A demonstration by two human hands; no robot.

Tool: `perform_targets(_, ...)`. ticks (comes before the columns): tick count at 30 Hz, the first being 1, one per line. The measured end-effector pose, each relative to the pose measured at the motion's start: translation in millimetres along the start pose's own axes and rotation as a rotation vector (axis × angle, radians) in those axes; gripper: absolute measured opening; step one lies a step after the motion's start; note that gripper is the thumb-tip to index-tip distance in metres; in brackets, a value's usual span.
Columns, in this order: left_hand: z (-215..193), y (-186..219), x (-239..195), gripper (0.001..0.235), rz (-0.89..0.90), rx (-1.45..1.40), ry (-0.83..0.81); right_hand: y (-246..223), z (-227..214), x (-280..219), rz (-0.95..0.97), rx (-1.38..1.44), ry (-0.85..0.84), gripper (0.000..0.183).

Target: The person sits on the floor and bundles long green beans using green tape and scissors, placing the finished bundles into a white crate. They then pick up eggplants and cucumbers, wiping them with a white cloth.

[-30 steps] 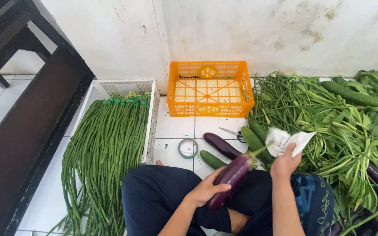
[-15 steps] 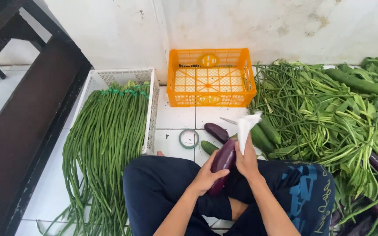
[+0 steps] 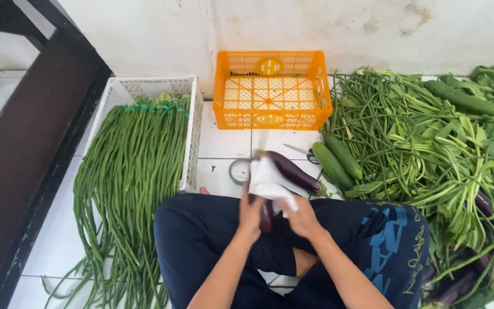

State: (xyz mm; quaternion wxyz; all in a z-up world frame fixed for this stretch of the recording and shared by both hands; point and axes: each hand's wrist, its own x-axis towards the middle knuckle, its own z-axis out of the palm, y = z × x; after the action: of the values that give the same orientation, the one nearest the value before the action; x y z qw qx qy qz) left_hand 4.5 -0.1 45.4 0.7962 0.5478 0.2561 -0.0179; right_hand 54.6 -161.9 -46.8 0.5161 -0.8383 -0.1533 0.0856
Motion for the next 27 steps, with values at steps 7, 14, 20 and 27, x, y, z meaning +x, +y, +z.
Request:
perform_targets(7, -26, -40, 37, 0.053, -0.084, -0.375, -0.125, -29, -35, 38, 0.243, 0.912, 0.823, 0.055)
perform_targets(14, -20, -68, 36, 0.055, -0.241, -0.33, -0.508, 30, -42, 54, 0.087, 1.071, 0.733, 0.049)
perform_targets(20, -18, -55, 25, 0.051, -0.22, -0.201, -0.448, 45, -5, 53, 0.37, 1.053, 0.67, 0.041)
perform_targets(27, -22, -77, 39, 0.068, -0.093, -0.107, -0.4, 18, 2, 34, 0.188, 0.941, 0.565, 0.027)
